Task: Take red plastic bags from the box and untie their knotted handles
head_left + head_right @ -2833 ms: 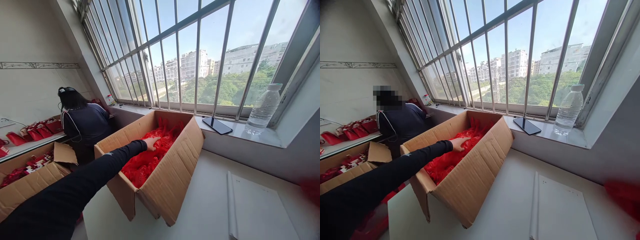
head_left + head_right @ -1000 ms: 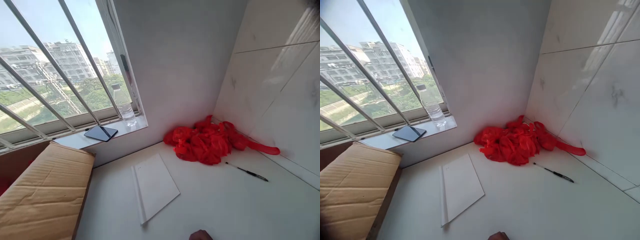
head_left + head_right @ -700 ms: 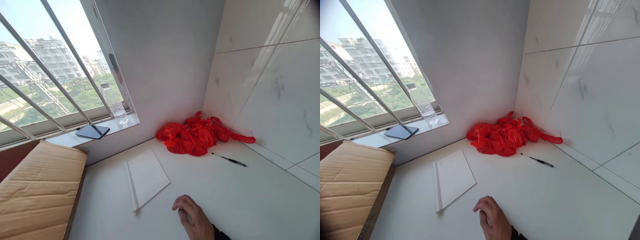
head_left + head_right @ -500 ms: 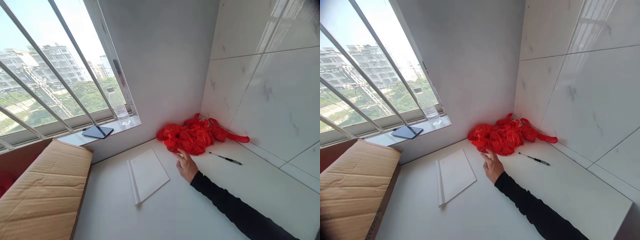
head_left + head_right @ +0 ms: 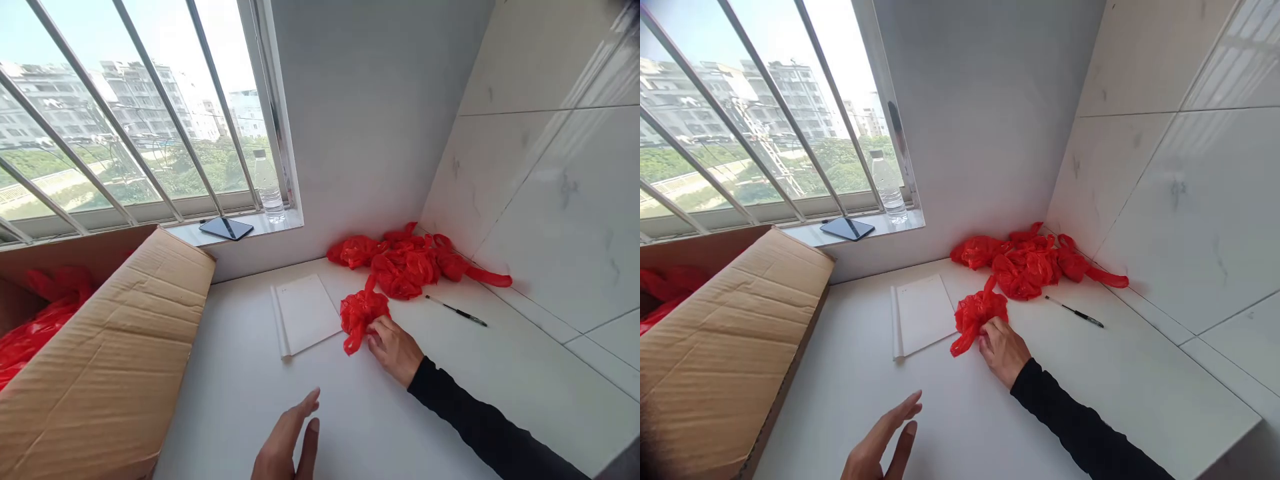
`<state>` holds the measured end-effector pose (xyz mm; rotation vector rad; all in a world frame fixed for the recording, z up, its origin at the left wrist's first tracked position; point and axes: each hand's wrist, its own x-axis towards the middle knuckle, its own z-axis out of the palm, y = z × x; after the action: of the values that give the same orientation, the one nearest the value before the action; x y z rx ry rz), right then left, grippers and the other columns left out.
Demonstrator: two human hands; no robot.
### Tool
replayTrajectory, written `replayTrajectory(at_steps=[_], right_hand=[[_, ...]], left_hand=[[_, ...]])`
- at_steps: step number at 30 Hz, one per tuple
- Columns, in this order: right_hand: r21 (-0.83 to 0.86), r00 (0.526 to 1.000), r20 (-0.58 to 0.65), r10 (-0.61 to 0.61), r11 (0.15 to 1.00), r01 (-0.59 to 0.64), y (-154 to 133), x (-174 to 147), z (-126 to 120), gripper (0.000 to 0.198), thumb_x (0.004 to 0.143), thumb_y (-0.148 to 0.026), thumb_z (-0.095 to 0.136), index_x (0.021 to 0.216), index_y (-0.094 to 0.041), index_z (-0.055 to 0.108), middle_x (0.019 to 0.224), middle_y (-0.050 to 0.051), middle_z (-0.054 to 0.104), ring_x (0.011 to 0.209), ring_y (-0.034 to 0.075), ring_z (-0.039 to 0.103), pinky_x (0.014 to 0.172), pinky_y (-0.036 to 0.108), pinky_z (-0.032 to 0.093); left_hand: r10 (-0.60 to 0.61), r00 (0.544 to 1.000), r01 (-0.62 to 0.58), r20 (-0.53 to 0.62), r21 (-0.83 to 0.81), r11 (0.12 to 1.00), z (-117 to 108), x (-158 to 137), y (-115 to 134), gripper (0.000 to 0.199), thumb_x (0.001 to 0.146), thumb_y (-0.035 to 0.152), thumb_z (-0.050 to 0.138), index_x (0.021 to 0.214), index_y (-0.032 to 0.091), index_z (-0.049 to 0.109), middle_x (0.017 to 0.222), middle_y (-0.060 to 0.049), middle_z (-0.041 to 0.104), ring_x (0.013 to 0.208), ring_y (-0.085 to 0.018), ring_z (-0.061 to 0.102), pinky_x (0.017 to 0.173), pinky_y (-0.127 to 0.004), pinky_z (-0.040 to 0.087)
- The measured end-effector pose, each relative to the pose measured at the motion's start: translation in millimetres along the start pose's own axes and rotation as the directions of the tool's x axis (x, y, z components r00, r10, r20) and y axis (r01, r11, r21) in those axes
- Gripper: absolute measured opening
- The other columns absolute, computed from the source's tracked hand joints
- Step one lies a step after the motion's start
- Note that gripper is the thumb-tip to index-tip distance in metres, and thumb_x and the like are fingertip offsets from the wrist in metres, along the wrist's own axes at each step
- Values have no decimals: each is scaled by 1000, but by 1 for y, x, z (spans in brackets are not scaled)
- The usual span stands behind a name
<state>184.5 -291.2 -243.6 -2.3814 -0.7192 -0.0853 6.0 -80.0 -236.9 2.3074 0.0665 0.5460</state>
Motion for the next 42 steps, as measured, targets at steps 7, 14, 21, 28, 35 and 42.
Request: replayTrajectory(at_steps=[7,14,21,28,35,42], right_hand=[[388,923,256,-286,905,173,-43,-82,-16,23,96,-19,50,115,-28,60,107,-1,63,94,15,60,83,29,51],[285,997,46,-63,957,47,-41,-84,-6,24,97,-18,46,118,-24,57,112,5,58,105,22,55,92,41,46],[287,995,-14,96,954,-88,-21,-80,-32,12,99,-27,48,98,-26,60,92,0,59,72,17,53,67,34,46],[383,997,80,11,923,-41,-41,-81,-34,30,93,-26,56,122,-29,52,109,1,59,97,20,55,87,38,47],[415,992,32,126,901,-128,-39,-84,-37,14,99,-33,50,102,-26,61,96,2,64,85,20,59,77,36,49],[457,979,-31,203,874,-166,-46,-101,-44,30,97,-38,54,126,-30,52,127,7,56,112,26,57,95,47,51]], left_hand=[[-143,989,146,35,-77,986,0,0,19,36,99,31,46,134,32,57,136,-7,58,127,-24,55,101,-44,52],[-221,965,244,143,-177,953,21,-4,36,28,94,35,57,119,28,66,112,-7,65,107,-24,60,90,-41,54],[-434,901,426,4,-199,883,-8,-18,14,21,94,39,55,101,22,64,98,-6,69,88,-23,66,67,-32,55],[-40,999,40,9,29,999,-12,-9,36,46,93,26,57,138,28,49,143,-8,50,134,-28,42,108,-50,41],[-119,993,117,-20,-83,990,-20,-5,31,20,96,24,52,105,24,69,98,-3,71,90,-20,63,97,-42,46],[-326,917,294,-228,-166,941,-40,-9,51,17,94,35,60,106,25,67,109,-5,59,102,-22,56,83,-31,46]])
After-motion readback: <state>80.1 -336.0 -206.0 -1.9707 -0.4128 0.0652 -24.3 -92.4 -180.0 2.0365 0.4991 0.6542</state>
